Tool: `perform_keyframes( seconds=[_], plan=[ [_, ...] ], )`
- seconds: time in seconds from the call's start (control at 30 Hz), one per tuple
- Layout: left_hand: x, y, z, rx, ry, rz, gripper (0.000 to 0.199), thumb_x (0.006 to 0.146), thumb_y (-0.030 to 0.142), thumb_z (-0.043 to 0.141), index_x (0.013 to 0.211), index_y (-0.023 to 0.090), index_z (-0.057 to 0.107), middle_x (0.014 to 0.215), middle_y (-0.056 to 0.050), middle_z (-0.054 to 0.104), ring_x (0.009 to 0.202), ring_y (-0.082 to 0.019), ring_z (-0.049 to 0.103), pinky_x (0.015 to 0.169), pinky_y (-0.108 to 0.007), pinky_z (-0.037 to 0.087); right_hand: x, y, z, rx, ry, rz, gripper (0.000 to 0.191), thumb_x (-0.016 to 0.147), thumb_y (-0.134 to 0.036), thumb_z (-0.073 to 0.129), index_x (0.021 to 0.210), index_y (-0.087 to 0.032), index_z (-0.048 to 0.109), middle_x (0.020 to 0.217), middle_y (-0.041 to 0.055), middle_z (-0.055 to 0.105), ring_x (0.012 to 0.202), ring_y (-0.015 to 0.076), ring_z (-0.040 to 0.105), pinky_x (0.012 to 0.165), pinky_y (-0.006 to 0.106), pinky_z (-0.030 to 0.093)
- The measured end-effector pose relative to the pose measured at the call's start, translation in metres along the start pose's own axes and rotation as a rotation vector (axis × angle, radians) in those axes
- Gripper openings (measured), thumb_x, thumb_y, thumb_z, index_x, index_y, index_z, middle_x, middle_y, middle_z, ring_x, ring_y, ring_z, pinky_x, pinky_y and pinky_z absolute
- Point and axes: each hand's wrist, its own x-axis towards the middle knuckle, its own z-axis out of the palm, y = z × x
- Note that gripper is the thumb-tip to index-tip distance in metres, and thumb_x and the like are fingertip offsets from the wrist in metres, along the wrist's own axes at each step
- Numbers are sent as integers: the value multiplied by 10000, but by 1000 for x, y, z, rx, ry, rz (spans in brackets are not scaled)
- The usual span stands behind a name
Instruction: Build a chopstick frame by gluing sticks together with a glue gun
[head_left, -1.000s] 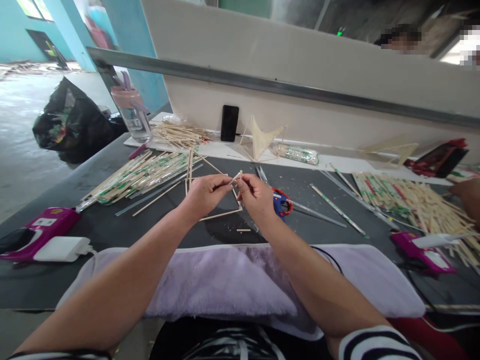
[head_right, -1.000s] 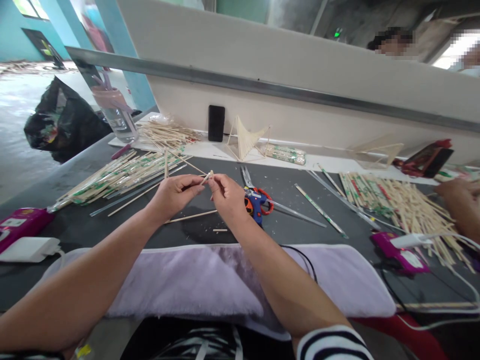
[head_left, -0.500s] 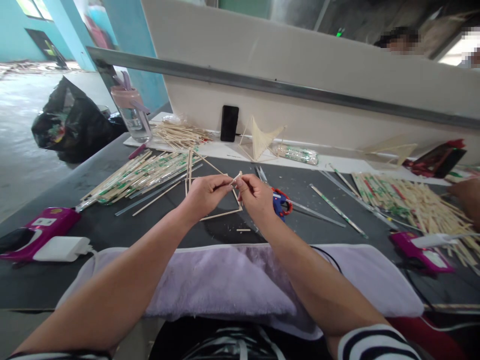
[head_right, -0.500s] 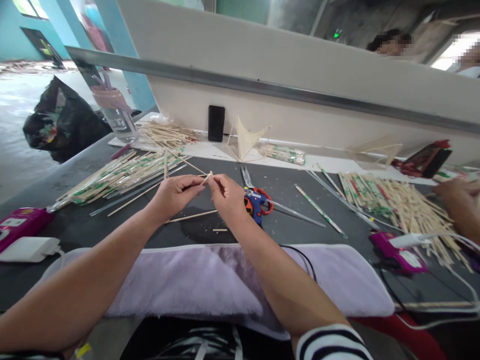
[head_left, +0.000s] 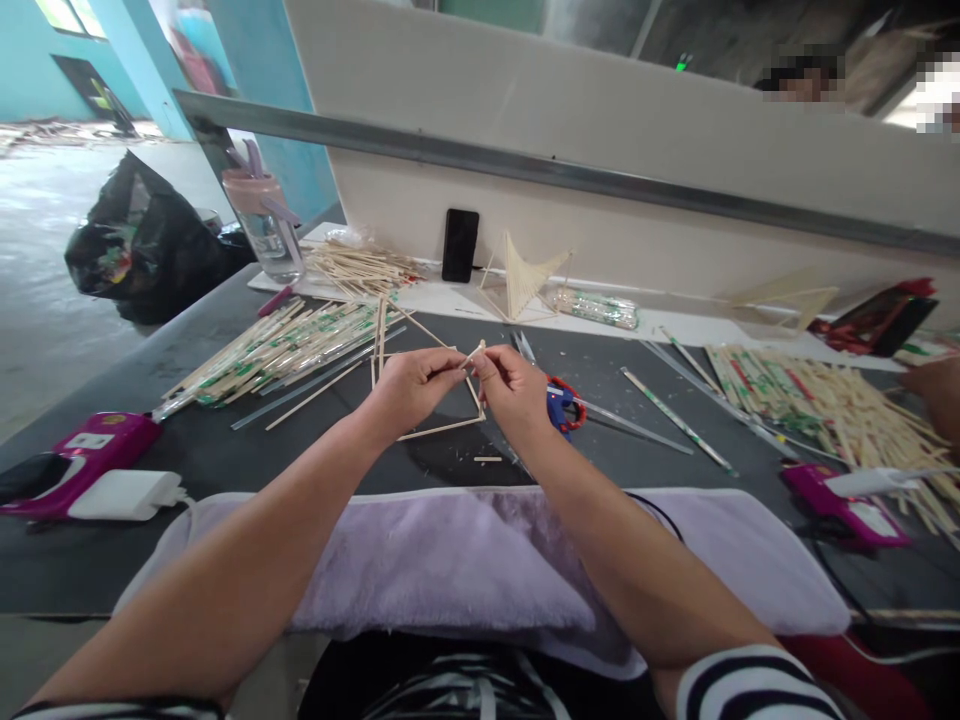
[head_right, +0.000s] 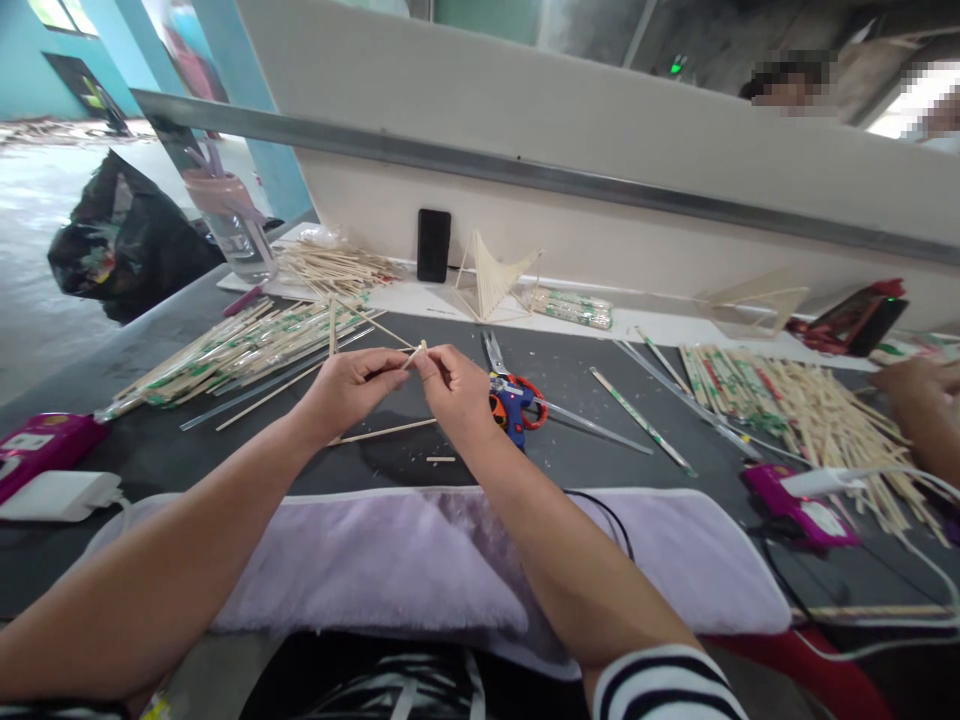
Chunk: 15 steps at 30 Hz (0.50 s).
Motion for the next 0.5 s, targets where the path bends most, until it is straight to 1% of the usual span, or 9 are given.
perform_keyframes(
  seconds=[0.13, 0.23, 0.3, 0.37, 0.43, 0.5],
  plan=[
    [1, -2, -2, -8, -34, 5, 174, 836, 246, 553, 884, 195, 712, 854, -3, 706, 744, -128, 611, 687, -216, 451, 2, -1, 0, -3, -7, -20, 287, 889, -454, 499, 805, -215, 632, 676, -5, 598, 596, 126, 545, 565, 234, 425],
    [3, -3, -6, -41, -65, -22, 187, 832, 274, 558, 899, 189, 711, 835, -8, 703, 755, -140, 616, 700, -227, 456, 3, -2, 0, -18, -2, -26, 291, 890, -449, 502, 781, -209, 625, 661, -8, 581, 590, 122, 533, 568, 232, 414],
    [4, -4, -10, -105, -84, -91, 256, 860, 323, 519, 978, 179, 695, 818, -26, 700, 764, -153, 622, 700, -241, 462, 3, -3, 0, -23, 1, -22, 293, 890, -447, 501, 779, -205, 623, 645, -13, 569, 579, 119, 523, 566, 229, 408],
    [7, -6, -14, -226, -116, -192, 339, 883, 340, 475, 1126, 162, 631, 826, -47, 702, 774, -160, 623, 706, -257, 468, 3, -3, 1, -20, 1, -15, 293, 890, -442, 501, 776, -201, 623, 635, -15, 566, 570, 116, 517, 563, 227, 403],
    [10, -8, -14, -345, -165, -301, 399, 870, 311, 488, 1228, 147, 554, 878, -67, 708, 782, -159, 618, 712, -269, 469, 2, -3, 1, -7, 1, -9, 288, 890, -434, 502, 778, -199, 624, 645, -13, 580, 574, 115, 521, 565, 225, 405],
    [13, -11, -11, -407, -207, -381, 438, 827, 258, 532, 1250, 143, 538, 918, -73, 712, 768, -152, 612, 718, -274, 467, 2, -3, 2, 13, -1, -8, 277, 893, -426, 499, 795, -201, 627, 672, -9, 603, 586, 117, 530, 573, 226, 411]
  ],
)
